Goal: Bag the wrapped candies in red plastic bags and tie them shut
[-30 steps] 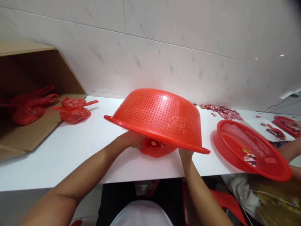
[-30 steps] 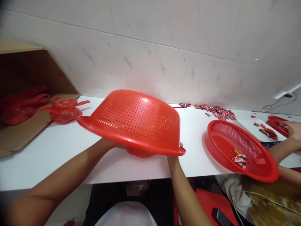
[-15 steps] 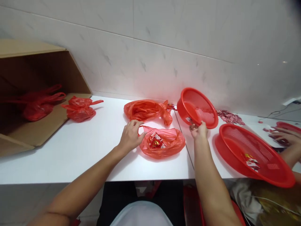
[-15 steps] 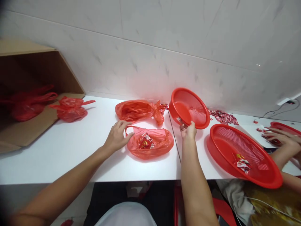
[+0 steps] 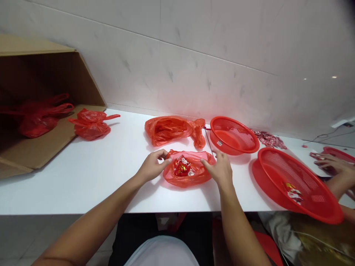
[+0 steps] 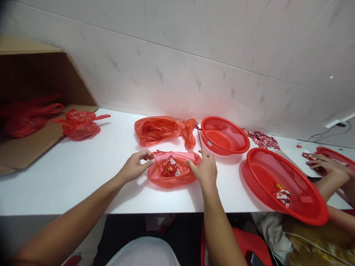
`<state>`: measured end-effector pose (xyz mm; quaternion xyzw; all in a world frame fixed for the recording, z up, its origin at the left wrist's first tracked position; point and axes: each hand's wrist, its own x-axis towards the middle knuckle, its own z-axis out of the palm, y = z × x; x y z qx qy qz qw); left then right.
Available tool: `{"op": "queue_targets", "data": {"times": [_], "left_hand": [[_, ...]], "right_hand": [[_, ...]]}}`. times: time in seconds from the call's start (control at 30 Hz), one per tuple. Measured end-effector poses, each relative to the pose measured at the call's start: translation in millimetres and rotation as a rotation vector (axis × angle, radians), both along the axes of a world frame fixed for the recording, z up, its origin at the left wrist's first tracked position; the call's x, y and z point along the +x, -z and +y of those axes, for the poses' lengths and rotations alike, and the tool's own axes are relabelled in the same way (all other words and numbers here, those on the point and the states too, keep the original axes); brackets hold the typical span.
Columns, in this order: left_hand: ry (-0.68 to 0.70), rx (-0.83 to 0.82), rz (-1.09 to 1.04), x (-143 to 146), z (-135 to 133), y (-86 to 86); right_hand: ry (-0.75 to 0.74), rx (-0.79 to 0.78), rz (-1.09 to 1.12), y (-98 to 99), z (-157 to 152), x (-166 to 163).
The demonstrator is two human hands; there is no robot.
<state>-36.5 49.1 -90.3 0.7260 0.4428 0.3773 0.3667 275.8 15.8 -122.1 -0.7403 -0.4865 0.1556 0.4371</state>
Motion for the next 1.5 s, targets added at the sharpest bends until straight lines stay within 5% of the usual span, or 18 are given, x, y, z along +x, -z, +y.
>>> {"op": "queue_targets", "data": {"times": [0.13, 0.33, 0.43, 0.57, 0.7, 0.83, 1.0, 1.1, 1.37, 1.5], "left_hand": [[0.045, -0.004, -0.09, 9, -9, -10.4], [0.199, -0.236, -0.251, 38, -23, -6.5], [0.226, -0.278, -0.245, 60, -26, -0.8], [0.165, -0.222, -0.338, 73, -19, -8.2], [0.166, -0.092, -0.356, 72, -16, -44.9], [0.263, 0.054, -0.279, 74, -20, -84.5], [0.041, 0.363, -0.115, 61, -16, -106.0], [-0.017, 0.383, -0.105, 51, -14, -104.3], [0.256, 0.186, -0.078, 65, -18, -75.0], [0.294, 0.136, -0.241, 56, -5, -85.5]], "right_hand": [[-0.226, -0.241, 0.076, -14.8, -2, 12], [-0.593, -0.021, 0.828, -30.4, -11, 4], [-0.658, 0.002, 0.926, -30.5, -15, -15], [-0.6, 0.013, 0.733, -38.6, -22, -22], [-0.351, 0.254, 0.161, -66.4, -39, -31], [-0.495, 0.341, -0.15, -89.5, -44, -58], [-0.402, 0.24, 0.083, -83.0, -28, -53], [-0.366, 0.238, 0.21, -73.3, -23, -44], [-0.613, 0.111, 0.031, -75.9, -31, -55], [-0.62, 0.15, 0.353, -82.0, -33, -42]]}}
